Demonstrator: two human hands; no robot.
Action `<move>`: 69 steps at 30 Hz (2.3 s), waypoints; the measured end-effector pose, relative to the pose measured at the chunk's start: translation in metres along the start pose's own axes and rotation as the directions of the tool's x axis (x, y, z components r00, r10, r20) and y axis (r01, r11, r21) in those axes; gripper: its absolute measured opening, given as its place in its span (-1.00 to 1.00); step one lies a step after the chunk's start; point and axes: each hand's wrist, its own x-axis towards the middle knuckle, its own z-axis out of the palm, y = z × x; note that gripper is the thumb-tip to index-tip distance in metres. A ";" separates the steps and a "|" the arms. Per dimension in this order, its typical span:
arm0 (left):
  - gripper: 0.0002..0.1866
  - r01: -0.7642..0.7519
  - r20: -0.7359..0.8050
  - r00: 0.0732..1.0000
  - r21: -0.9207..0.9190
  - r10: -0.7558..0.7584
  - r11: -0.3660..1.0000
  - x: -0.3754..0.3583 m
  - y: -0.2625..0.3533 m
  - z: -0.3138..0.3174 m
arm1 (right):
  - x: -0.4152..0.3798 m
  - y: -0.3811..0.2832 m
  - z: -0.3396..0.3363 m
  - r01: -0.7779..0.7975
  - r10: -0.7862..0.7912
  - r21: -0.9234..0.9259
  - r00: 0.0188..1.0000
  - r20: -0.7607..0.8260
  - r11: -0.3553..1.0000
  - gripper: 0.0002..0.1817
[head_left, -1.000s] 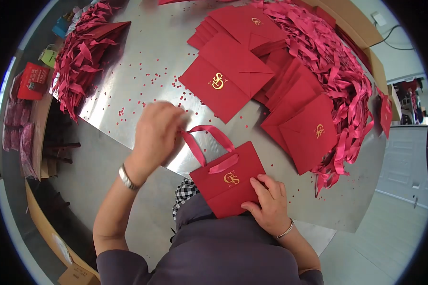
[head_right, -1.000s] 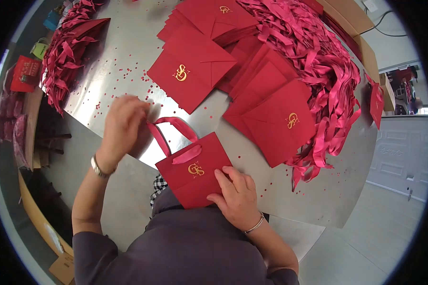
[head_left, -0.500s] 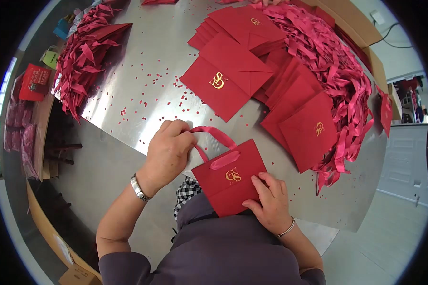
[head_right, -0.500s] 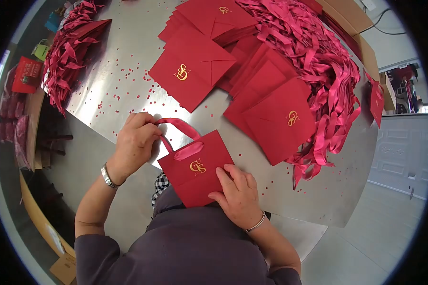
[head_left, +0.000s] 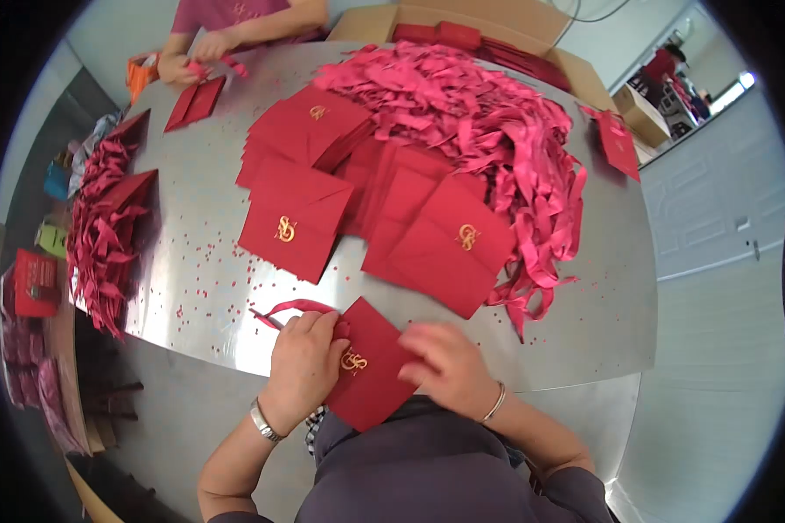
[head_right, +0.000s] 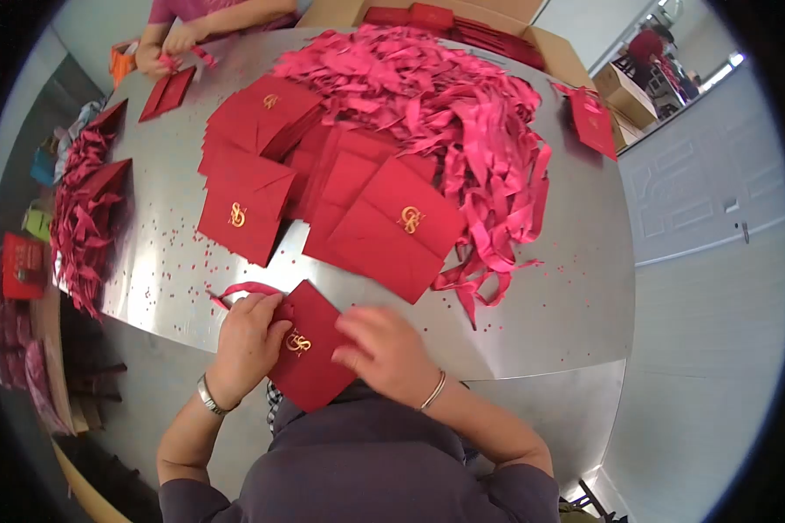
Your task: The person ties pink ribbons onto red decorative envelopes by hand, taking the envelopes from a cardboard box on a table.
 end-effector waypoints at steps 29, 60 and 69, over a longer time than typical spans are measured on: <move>-0.73 0.378 -0.251 0.817 -0.446 -0.519 0.811 -0.044 -0.088 -0.026 | -0.097 0.065 -0.139 -0.175 0.179 -0.648 0.982 -0.060 0.741 -0.77; -0.78 0.396 0.258 0.916 -0.467 -0.307 0.791 0.007 -0.010 0.004 | 0.044 -0.020 0.038 -0.069 0.072 0.068 0.996 -0.049 0.995 -0.86; -0.85 0.296 0.181 0.955 -0.540 -0.235 0.788 0.002 -0.019 0.009 | 0.055 -0.023 0.041 -0.006 0.004 -0.033 0.999 -0.054 0.999 -0.90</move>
